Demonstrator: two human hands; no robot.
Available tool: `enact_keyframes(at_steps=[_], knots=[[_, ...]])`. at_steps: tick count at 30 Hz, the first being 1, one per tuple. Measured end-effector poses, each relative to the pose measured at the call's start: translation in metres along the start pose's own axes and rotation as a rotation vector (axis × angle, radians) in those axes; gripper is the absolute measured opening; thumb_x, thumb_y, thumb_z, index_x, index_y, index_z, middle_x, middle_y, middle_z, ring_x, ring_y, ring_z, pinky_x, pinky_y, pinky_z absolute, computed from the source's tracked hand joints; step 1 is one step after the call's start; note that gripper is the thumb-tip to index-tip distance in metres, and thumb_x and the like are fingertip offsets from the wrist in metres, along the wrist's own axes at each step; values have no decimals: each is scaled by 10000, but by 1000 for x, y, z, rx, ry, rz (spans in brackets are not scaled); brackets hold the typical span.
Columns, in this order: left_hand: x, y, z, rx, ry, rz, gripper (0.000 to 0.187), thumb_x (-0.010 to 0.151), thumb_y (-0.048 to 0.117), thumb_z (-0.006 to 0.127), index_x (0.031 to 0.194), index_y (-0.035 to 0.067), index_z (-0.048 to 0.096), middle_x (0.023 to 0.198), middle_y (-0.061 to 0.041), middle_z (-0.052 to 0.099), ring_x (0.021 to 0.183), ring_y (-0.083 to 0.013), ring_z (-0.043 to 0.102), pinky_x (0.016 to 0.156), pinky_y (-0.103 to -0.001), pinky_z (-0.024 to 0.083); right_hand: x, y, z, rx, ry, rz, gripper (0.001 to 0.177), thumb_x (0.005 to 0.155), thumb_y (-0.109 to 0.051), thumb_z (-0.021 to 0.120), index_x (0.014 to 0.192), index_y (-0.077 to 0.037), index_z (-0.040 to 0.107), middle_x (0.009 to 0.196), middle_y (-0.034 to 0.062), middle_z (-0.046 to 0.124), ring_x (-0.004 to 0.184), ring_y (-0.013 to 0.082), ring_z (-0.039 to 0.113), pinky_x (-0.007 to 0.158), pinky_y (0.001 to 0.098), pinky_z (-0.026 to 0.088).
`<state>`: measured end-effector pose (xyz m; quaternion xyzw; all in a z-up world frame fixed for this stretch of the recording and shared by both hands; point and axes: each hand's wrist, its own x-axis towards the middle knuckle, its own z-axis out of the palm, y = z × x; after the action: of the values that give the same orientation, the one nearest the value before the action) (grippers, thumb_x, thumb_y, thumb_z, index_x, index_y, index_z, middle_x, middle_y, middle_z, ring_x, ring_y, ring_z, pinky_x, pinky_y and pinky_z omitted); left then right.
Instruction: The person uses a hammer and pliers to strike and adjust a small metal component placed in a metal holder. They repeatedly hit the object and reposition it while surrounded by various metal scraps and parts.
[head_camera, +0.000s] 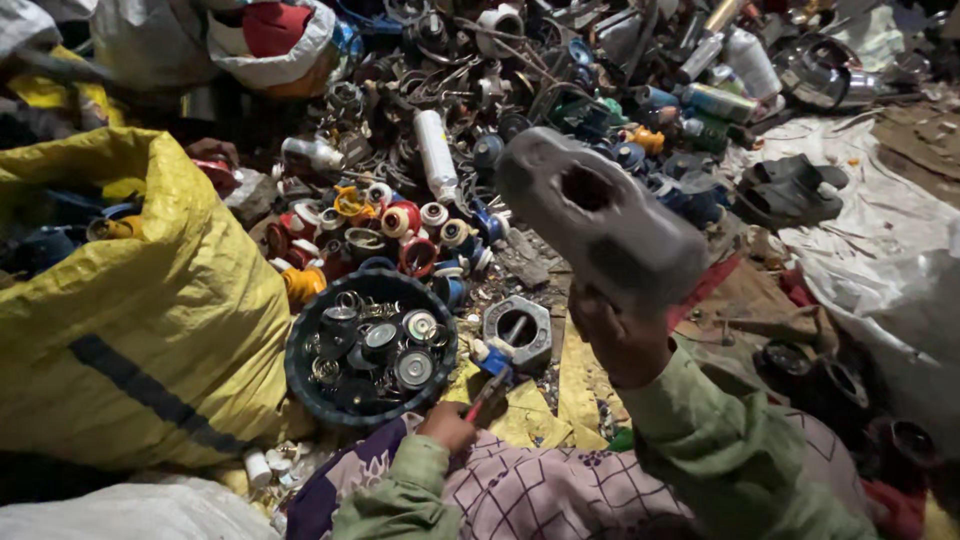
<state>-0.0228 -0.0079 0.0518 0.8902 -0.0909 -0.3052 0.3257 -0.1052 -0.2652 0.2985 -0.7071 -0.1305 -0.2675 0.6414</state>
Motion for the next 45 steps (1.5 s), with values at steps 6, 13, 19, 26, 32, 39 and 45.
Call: enact_keyframes(at_steps=[6,13,19,26,32,39,45], knots=[[30,-31,28,-110,40,53,542,624,231,794,1150,105,759,1031,-186,780,975,-330,768,888,-402,582,-56,97,9,-849,-399,718,503,949,-564,647,1087,-95,767,848,163,733,769,268,729,735,387,544],[37,-38,46,74,145,123,457,791,360,792,1162,97,755,1105,-200,729,1055,-379,686,932,-434,521,-90,111,9,-749,-228,954,644,919,-629,622,690,-32,701,546,91,621,510,225,624,540,394,496],[-14,9,3,-90,-83,-55,412,764,244,695,1164,155,737,977,-193,791,948,-350,794,858,-454,593,-49,12,10,-248,94,599,564,965,-525,601,655,-55,594,513,-23,482,449,84,415,413,290,313],[-41,40,-21,61,-39,-51,365,768,274,711,1118,195,779,1043,-182,772,1018,-341,749,913,-420,564,4,17,-21,-207,60,-108,370,1076,-334,677,868,-34,622,704,18,588,596,92,559,554,259,422],[-45,43,-5,106,45,-37,360,862,451,696,1135,230,776,1141,-158,729,1113,-359,684,970,-442,529,-66,143,-3,-913,-396,807,622,896,-643,678,894,-31,791,763,216,707,716,312,700,733,442,529],[-49,26,3,158,65,10,422,791,433,748,1165,240,766,1144,-161,733,1102,-353,699,958,-435,549,-89,162,-23,-498,-2,1091,697,892,-660,659,676,3,664,544,92,531,398,184,471,400,379,358],[-75,44,-25,155,17,87,548,653,384,824,1177,236,765,1055,-152,768,1001,-325,738,911,-417,576,-86,118,-69,-170,48,1153,583,929,-575,614,720,-33,665,558,59,554,401,169,442,400,342,335]])
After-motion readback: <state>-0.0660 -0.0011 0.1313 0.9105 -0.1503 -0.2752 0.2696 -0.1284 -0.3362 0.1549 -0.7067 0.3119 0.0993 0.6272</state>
